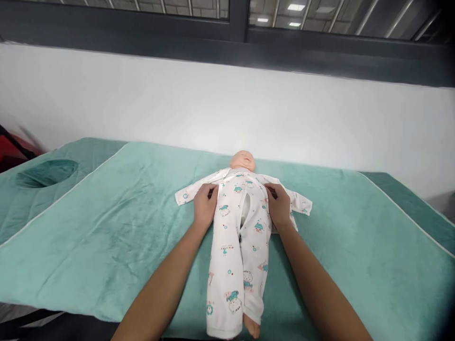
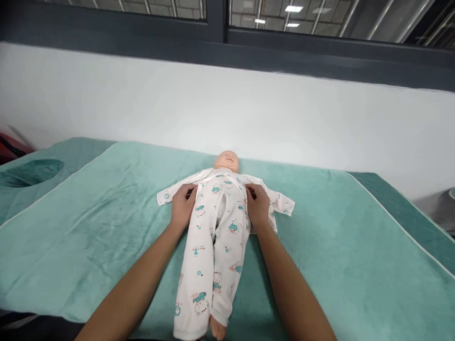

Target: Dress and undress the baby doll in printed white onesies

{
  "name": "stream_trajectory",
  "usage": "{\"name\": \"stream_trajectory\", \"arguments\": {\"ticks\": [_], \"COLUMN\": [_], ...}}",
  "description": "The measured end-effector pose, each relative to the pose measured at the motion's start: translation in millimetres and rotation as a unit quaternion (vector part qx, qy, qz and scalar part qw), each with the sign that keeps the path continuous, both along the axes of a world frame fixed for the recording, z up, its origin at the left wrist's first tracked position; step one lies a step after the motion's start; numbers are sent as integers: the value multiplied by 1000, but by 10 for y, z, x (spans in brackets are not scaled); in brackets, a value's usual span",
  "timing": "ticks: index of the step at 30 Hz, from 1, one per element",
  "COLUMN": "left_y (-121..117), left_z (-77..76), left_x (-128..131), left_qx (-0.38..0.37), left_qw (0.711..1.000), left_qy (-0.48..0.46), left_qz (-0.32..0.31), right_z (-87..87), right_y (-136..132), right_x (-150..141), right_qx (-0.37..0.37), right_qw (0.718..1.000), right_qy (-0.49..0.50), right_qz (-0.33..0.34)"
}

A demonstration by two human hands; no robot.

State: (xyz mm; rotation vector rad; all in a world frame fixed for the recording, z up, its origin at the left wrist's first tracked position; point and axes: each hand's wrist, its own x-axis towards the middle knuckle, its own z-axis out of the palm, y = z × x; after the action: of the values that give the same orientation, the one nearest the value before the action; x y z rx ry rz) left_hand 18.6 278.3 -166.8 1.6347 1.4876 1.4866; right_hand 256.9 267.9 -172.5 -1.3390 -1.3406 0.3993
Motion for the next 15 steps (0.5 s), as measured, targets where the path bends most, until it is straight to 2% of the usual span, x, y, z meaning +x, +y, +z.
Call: {"name": "stream_trajectory", "arguments": {"ticks": [3, 8, 10, 13, 15], "left_y": [20, 30, 25, 26, 35], "left_z": [28, 54, 52, 38, 24], "left_x": [-13, -22, -27, -33, -36], "left_qx": [54, 56, 52, 48, 50], "left_qw": [997, 985, 983, 985, 984], "left_qy": [15, 13, 9, 5, 11], "left_qz": [-60, -160, -173, -168, -168], "right_z": [51, 198, 264, 323, 327], "right_y": [83, 348, 463, 603, 679], "right_x": [-26, 15, 35, 47, 44], "right_qx": [22, -37, -48, -17, -20], "right_qw": [999, 995, 988, 973, 971], "right_qy": [-12, -58, -96, -134, -143], "right_qz": [46, 70, 109, 188, 191]}}
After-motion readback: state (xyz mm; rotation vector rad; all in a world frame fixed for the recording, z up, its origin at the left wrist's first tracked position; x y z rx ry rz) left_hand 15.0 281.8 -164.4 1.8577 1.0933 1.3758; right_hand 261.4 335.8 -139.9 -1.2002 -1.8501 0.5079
